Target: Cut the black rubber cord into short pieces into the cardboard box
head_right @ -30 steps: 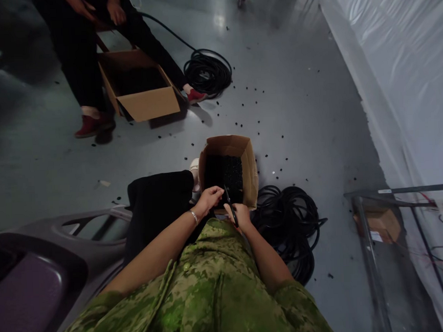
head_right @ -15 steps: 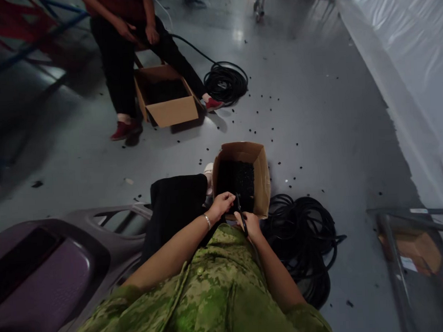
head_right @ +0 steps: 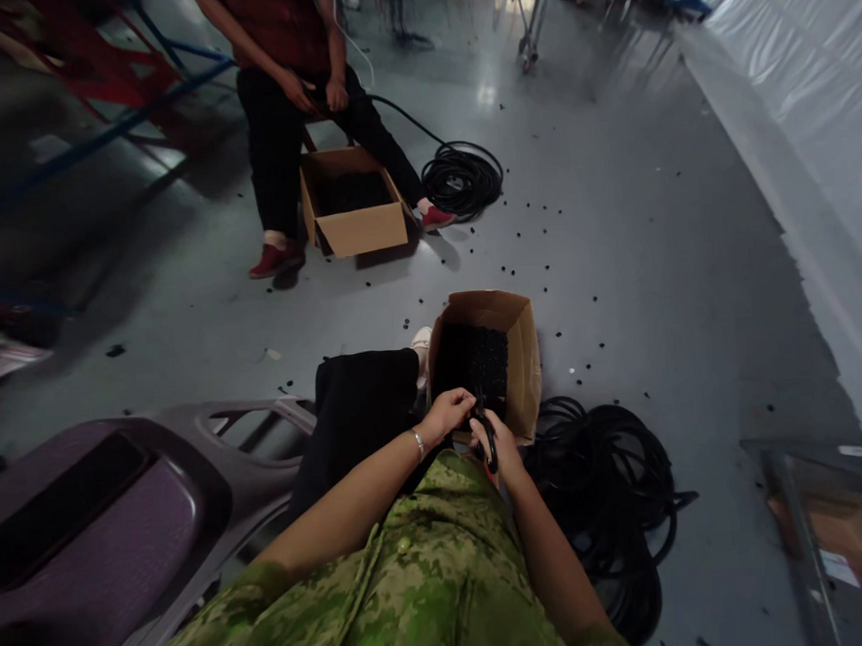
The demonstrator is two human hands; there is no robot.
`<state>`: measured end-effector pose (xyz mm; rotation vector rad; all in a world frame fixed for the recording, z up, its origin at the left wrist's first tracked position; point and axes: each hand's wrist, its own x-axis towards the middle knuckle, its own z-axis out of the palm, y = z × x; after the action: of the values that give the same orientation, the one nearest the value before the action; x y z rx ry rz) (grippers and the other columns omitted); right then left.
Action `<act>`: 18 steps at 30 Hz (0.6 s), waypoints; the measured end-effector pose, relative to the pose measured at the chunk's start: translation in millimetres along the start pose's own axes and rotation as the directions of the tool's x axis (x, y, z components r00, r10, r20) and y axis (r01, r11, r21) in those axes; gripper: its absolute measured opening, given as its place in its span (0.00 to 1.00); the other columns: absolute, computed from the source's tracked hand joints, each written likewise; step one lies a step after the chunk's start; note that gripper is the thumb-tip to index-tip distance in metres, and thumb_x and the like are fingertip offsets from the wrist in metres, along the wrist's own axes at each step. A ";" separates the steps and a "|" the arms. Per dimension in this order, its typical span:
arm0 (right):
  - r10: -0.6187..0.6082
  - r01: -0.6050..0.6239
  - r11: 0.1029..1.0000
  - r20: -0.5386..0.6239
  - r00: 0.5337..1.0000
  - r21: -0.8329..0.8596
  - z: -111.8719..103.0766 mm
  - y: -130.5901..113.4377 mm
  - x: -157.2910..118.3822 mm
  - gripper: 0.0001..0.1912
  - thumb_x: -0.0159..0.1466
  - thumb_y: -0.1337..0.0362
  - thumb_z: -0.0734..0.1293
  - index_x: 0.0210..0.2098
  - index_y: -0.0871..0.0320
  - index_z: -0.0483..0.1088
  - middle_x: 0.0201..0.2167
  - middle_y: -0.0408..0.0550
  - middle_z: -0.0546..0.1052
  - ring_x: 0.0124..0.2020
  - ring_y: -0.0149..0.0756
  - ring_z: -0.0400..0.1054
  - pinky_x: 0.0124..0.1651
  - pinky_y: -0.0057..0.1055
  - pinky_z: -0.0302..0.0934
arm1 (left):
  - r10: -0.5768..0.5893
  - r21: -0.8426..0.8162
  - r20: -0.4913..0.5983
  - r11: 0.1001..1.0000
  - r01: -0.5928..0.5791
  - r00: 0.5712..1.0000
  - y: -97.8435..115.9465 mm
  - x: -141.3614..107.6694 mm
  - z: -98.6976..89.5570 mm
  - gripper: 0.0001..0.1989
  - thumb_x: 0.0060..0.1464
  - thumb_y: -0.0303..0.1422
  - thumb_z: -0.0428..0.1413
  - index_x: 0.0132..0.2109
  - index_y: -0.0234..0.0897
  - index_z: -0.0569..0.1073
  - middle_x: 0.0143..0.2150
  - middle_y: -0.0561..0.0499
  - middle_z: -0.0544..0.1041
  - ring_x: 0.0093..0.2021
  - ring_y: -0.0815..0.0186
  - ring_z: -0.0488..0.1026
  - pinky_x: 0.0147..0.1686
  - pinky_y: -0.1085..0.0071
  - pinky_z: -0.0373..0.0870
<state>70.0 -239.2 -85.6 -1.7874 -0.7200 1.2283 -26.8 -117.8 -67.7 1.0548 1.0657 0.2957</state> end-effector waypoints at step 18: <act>-0.017 0.017 1.000 -0.043 0.999 0.000 13.4 5.3 1.8 0.24 0.62 0.43 0.66 0.41 0.58 0.74 0.18 0.40 0.71 0.17 0.30 0.64 0.23 0.26 0.60 | -0.015 0.031 -0.009 0.999 0.015 1.000 1.6 -3.3 -8.1 0.09 0.51 0.36 0.59 0.28 0.35 0.70 0.19 0.58 0.65 0.21 0.73 0.61 0.24 0.77 0.59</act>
<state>58.2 -236.2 -93.4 -1.7985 -0.7099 1.1753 -34.8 -114.6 -65.2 1.0735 1.0883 0.2727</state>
